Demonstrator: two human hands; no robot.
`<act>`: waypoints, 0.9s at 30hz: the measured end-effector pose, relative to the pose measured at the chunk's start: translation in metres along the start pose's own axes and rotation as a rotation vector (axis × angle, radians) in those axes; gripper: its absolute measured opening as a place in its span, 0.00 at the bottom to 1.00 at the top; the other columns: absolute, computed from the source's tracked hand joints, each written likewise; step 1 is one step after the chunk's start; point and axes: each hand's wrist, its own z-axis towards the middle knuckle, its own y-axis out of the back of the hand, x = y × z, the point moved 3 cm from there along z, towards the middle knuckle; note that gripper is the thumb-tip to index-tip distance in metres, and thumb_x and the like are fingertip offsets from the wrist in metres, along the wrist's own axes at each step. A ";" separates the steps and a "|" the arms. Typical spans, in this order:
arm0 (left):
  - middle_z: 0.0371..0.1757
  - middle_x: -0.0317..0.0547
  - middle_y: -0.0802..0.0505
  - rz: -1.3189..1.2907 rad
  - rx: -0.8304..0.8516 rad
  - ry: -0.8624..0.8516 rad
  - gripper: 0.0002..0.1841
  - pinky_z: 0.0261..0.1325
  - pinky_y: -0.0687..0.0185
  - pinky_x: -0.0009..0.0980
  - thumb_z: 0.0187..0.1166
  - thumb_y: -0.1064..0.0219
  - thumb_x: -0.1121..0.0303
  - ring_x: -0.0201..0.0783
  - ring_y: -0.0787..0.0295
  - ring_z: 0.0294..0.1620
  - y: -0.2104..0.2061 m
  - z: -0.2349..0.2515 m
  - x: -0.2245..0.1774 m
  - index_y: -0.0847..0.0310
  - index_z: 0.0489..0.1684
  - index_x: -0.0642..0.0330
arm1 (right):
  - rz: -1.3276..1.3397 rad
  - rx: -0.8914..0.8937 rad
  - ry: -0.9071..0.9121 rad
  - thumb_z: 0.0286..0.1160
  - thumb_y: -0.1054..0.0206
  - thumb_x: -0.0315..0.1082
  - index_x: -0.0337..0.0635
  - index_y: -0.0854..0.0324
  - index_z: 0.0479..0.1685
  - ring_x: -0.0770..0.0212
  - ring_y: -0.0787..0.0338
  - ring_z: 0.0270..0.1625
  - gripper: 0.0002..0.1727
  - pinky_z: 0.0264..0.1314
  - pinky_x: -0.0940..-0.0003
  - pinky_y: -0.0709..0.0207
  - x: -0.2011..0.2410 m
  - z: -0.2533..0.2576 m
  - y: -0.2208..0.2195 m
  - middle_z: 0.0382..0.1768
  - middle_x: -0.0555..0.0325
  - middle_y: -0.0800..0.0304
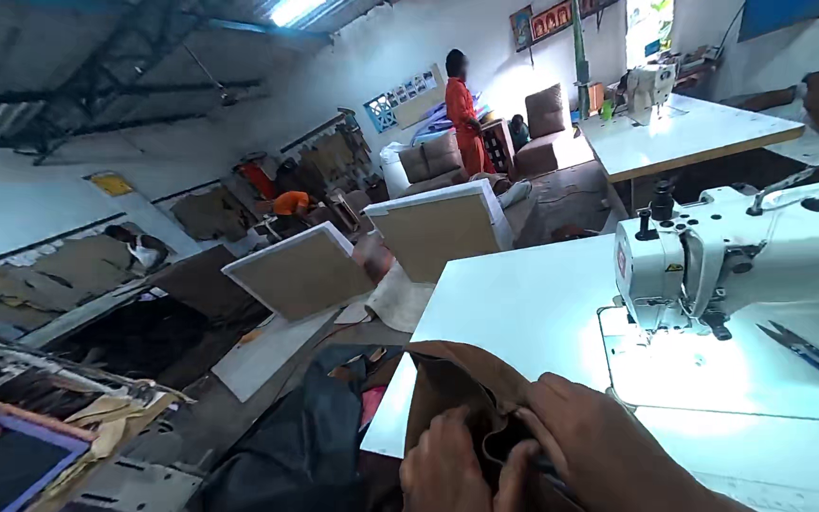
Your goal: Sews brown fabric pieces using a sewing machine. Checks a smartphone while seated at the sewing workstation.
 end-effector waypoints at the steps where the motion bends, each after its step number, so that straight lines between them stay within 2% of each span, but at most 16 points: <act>1: 0.51 0.62 0.07 0.007 -0.004 0.017 0.29 0.51 0.22 0.64 0.77 0.32 0.46 0.62 0.10 0.51 -0.002 0.002 -0.003 0.13 0.54 0.68 | 0.001 -0.001 -0.002 0.82 0.41 0.38 0.42 0.14 0.38 0.57 0.09 0.29 0.12 0.26 0.64 0.15 -0.001 0.000 0.001 0.31 0.54 0.14; 4: 0.51 0.62 0.07 -0.039 0.000 0.019 0.18 0.51 0.22 0.64 0.80 0.35 0.61 0.64 0.11 0.52 -0.005 0.002 -0.011 0.12 0.53 0.68 | -0.002 -0.009 -0.008 0.83 0.42 0.39 0.43 0.14 0.38 0.57 0.08 0.30 0.13 0.27 0.64 0.14 -0.005 -0.003 0.004 0.31 0.54 0.12; 7: 0.43 0.55 0.06 -0.079 -0.034 -0.018 0.14 0.48 0.18 0.55 0.78 0.37 0.66 0.57 0.09 0.45 -0.008 0.002 -0.011 0.11 0.48 0.67 | 0.018 -0.011 -0.019 0.83 0.41 0.40 0.44 0.13 0.39 0.58 0.08 0.31 0.14 0.29 0.65 0.14 -0.008 -0.007 0.004 0.31 0.55 0.12; 9: 0.41 0.56 0.05 -0.135 -0.036 -0.056 0.13 0.51 0.14 0.53 0.79 0.38 0.69 0.54 0.07 0.45 -0.008 0.003 -0.010 0.10 0.46 0.69 | 0.087 0.029 -0.050 0.82 0.38 0.39 0.42 0.11 0.43 0.54 0.07 0.35 0.13 0.34 0.61 0.11 -0.009 -0.010 0.004 0.34 0.52 0.10; 11: 0.41 0.54 0.04 -0.178 -0.065 -0.084 0.12 0.55 0.12 0.47 0.81 0.39 0.71 0.49 0.06 0.46 -0.009 0.004 -0.010 0.09 0.45 0.69 | 0.147 0.144 -0.105 0.80 0.35 0.39 0.39 0.12 0.52 0.47 0.07 0.43 0.14 0.43 0.54 0.11 -0.009 -0.011 0.007 0.41 0.46 0.10; 14: 0.43 0.56 0.04 -0.222 -0.057 -0.088 0.13 0.56 0.11 0.43 0.81 0.40 0.74 0.47 0.05 0.47 -0.008 0.003 -0.015 0.10 0.49 0.71 | 0.213 0.305 -0.202 0.78 0.31 0.38 0.34 0.14 0.58 0.37 0.09 0.53 0.18 0.54 0.44 0.14 -0.011 -0.013 0.009 0.50 0.37 0.12; 16: 0.44 0.56 0.04 -0.267 0.009 -0.043 0.15 0.55 0.11 0.43 0.86 0.43 0.71 0.46 0.05 0.46 -0.006 0.003 -0.018 0.11 0.51 0.71 | 0.242 0.323 -0.224 0.77 0.32 0.35 0.32 0.14 0.57 0.36 0.10 0.53 0.17 0.53 0.42 0.15 -0.011 -0.019 0.008 0.51 0.36 0.12; 19: 0.36 0.51 0.06 -0.307 0.122 0.068 0.21 0.44 0.09 0.45 0.90 0.45 0.59 0.43 0.06 0.37 -0.004 0.009 -0.012 0.15 0.49 0.71 | 0.280 0.307 -0.213 0.75 0.34 0.31 0.34 0.14 0.61 0.36 0.10 0.55 0.17 0.54 0.40 0.16 -0.005 -0.027 0.006 0.50 0.38 0.10; 21: 0.32 0.50 0.07 -0.281 0.165 0.122 0.26 0.41 0.09 0.49 0.88 0.44 0.50 0.44 0.06 0.33 -0.001 0.014 -0.009 0.15 0.47 0.71 | 0.287 0.308 -0.203 0.74 0.33 0.29 0.36 0.14 0.63 0.37 0.10 0.56 0.18 0.55 0.39 0.17 0.000 -0.030 0.007 0.50 0.40 0.09; 23: 0.30 0.53 0.08 -0.189 0.215 0.157 0.31 0.40 0.13 0.55 0.83 0.39 0.44 0.50 0.08 0.32 0.003 0.021 -0.012 0.14 0.44 0.72 | 0.289 0.288 -0.185 0.73 0.33 0.28 0.35 0.13 0.61 0.36 0.09 0.54 0.18 0.54 0.40 0.17 0.002 -0.030 0.008 0.49 0.40 0.09; 25: 0.32 0.60 0.08 -0.105 0.273 0.221 0.33 0.44 0.14 0.63 0.81 0.36 0.41 0.59 0.07 0.36 0.006 0.026 -0.017 0.12 0.42 0.73 | 0.288 0.273 -0.171 0.76 0.36 0.28 0.34 0.12 0.55 0.36 0.09 0.54 0.14 0.53 0.40 0.17 0.003 -0.031 0.006 0.48 0.40 0.09; 26: 0.32 0.60 0.08 -0.089 0.277 0.239 0.32 0.45 0.14 0.63 0.82 0.38 0.42 0.59 0.07 0.37 0.005 0.028 -0.017 0.12 0.41 0.72 | 0.277 0.250 -0.160 0.78 0.37 0.29 0.35 0.12 0.53 0.38 0.09 0.53 0.13 0.52 0.41 0.16 0.003 -0.032 0.004 0.47 0.41 0.08; 27: 0.31 0.59 0.08 -0.095 0.262 0.245 0.30 0.44 0.14 0.61 0.85 0.40 0.46 0.58 0.07 0.36 0.004 0.028 -0.015 0.12 0.39 0.72 | 0.277 0.242 -0.157 0.79 0.38 0.30 0.36 0.11 0.56 0.38 0.09 0.53 0.14 0.52 0.41 0.16 0.003 -0.033 0.003 0.48 0.42 0.08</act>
